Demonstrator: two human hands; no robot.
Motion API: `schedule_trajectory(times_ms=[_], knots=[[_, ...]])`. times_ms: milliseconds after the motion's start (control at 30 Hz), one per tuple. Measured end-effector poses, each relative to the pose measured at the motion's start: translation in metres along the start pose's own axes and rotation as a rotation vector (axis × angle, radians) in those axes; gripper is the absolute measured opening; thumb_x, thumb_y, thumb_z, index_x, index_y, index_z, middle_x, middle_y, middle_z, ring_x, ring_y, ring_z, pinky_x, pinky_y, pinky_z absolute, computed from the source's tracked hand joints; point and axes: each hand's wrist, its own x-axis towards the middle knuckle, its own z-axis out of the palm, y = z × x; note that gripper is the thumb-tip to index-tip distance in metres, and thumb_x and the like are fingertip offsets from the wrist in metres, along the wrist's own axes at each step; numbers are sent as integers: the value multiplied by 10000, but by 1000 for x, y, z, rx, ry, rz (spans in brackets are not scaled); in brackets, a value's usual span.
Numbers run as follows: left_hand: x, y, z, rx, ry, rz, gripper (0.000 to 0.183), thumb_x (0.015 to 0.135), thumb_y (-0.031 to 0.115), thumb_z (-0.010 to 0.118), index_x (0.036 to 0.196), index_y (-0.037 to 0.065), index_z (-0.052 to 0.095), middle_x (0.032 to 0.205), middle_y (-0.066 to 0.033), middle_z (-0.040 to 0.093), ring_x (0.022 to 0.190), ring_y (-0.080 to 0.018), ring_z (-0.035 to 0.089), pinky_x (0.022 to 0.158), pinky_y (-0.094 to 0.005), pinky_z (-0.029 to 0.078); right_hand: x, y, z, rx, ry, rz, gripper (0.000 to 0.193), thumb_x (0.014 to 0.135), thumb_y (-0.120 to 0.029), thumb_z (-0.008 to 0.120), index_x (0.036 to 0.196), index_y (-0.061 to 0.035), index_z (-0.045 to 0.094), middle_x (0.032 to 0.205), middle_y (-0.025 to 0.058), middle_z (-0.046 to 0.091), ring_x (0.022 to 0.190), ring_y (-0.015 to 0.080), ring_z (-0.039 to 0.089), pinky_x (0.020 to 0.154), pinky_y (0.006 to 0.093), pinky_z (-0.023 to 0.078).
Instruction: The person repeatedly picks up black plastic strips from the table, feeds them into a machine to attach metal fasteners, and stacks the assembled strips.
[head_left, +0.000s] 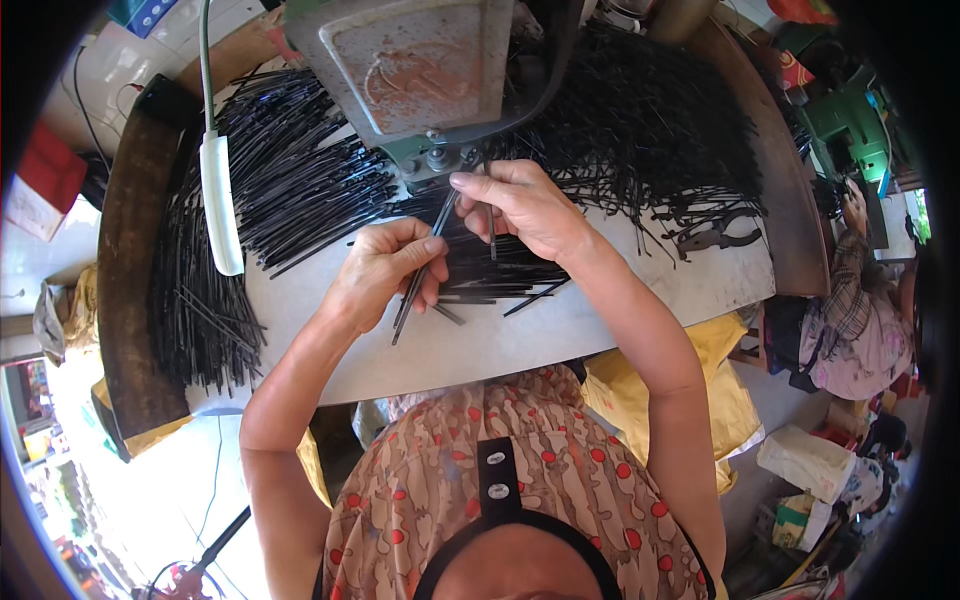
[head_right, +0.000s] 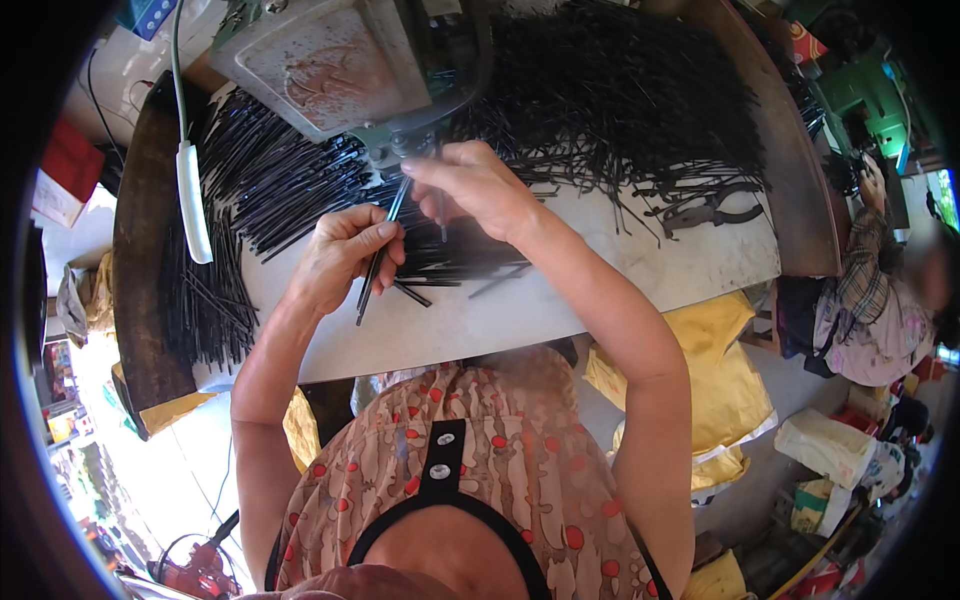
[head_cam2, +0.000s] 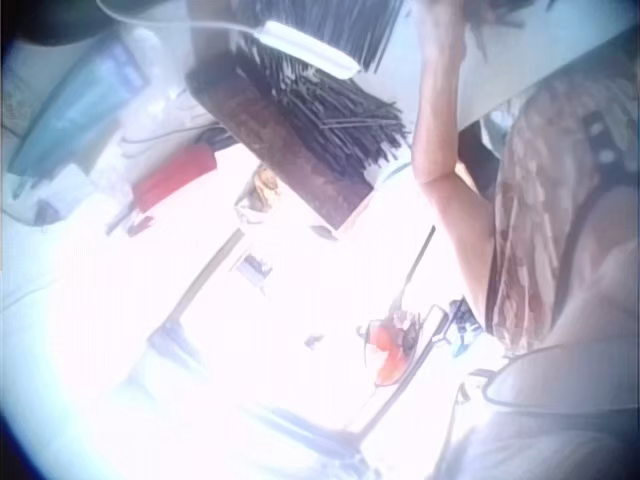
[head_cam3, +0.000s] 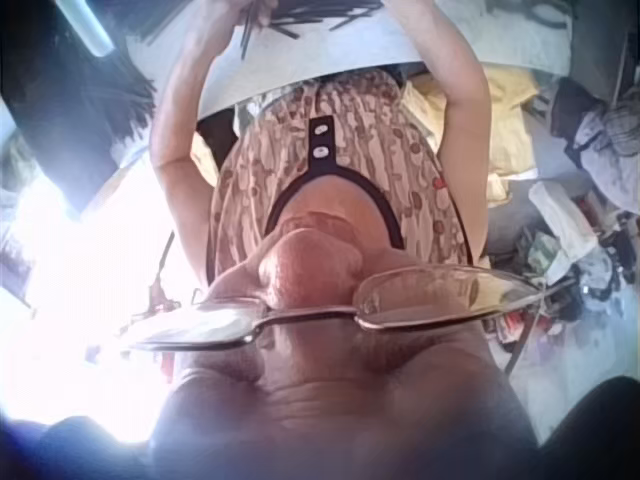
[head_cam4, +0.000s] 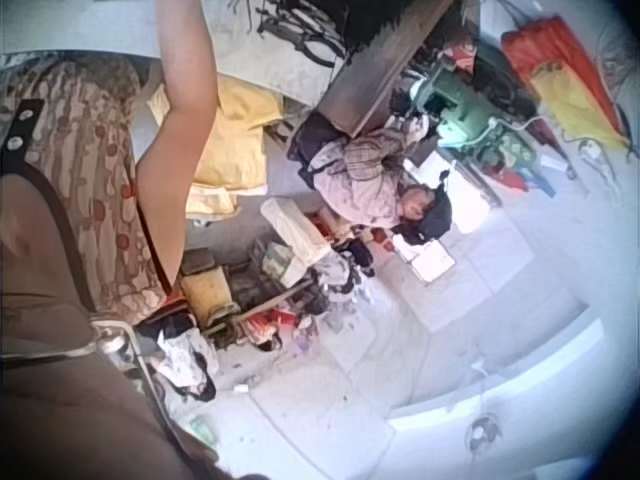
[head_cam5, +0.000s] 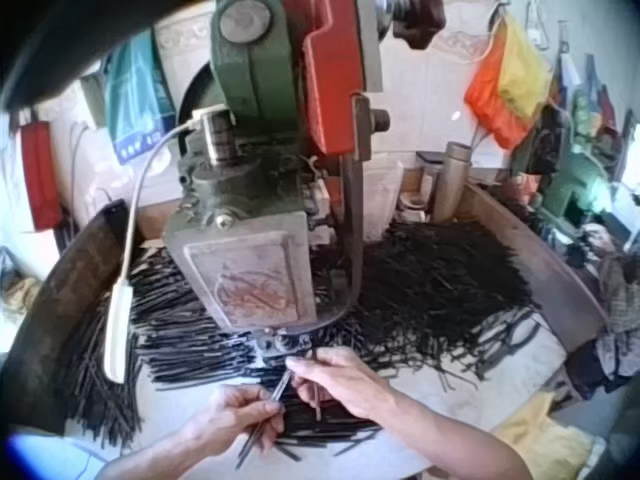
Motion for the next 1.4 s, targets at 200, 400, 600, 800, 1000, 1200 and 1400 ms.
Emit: schedule_trajectory(times_ms=[200, 400, 600, 800, 1000, 1200, 1400], knots=[[4, 5, 2, -50, 34, 34, 151, 854, 133, 518, 785, 2, 554, 644, -70, 583, 456, -112, 539, 376, -189, 380, -3, -5, -2, 42, 56, -39, 292, 832, -248, 570, 817, 43, 552, 741, 120, 574, 621, 167, 594, 542, 251, 497], [8, 3, 2, -85, 34, 21, 147, 857, 122, 516, 813, -14, 550, 654, -85, 577, 470, -121, 542, 381, -212, 427, -6, -7, -6, -45, 114, -25, 298, 829, -237, 567, 843, 60, 562, 776, 150, 594, 638, 196, 611, 568, 261, 518], [8, 4, 7, 12, 57, 68, 157, 860, 129, 514, 814, -17, 546, 660, -85, 578, 479, -125, 545, 395, -213, 429, -5, -9, -7, -162, 68, -12, 276, 813, -247, 596, 845, 27, 580, 764, 112, 597, 654, 176, 617, 575, 257, 524], [10, 7, 3, -139, -29, -10, 172, 867, 149, 509, 815, -10, 551, 665, -87, 583, 483, -120, 547, 390, -207, 428, -4, 0, -5, 161, 44, -74, 186, 822, -161, 586, 834, 24, 578, 761, 103, 594, 680, 185, 626, 595, 267, 536], [10, 9, 0, -153, -56, -26, 167, 863, 146, 516, 806, -6, 554, 659, -82, 585, 476, -108, 543, 385, -190, 416, -5, 0, -5, 83, 46, -113, 183, 832, -137, 565, 838, 46, 564, 780, 126, 600, 703, 204, 630, 627, 274, 538], [9, 11, 2, 21, -64, -27, 165, 843, 142, 541, 770, -6, 539, 632, -71, 577, 451, -104, 525, 375, -212, 391, -5, 1, -5, 141, -6, -81, 175, 830, -118, 557, 876, 51, 554, 825, 141, 599, 730, 224, 631, 654, 295, 541], [17, 13, 20, 1136, 733, 1085, 269, 725, 107, 625, 925, -47, 530, 777, -120, 563, 671, -281, 529, 625, -335, 436, 11, 1, -20, 415, 119, -213, 190, 840, -82, 522, 942, 78, 525, 882, 182, 596, 839, 312, 615, 734, 365, 530]])
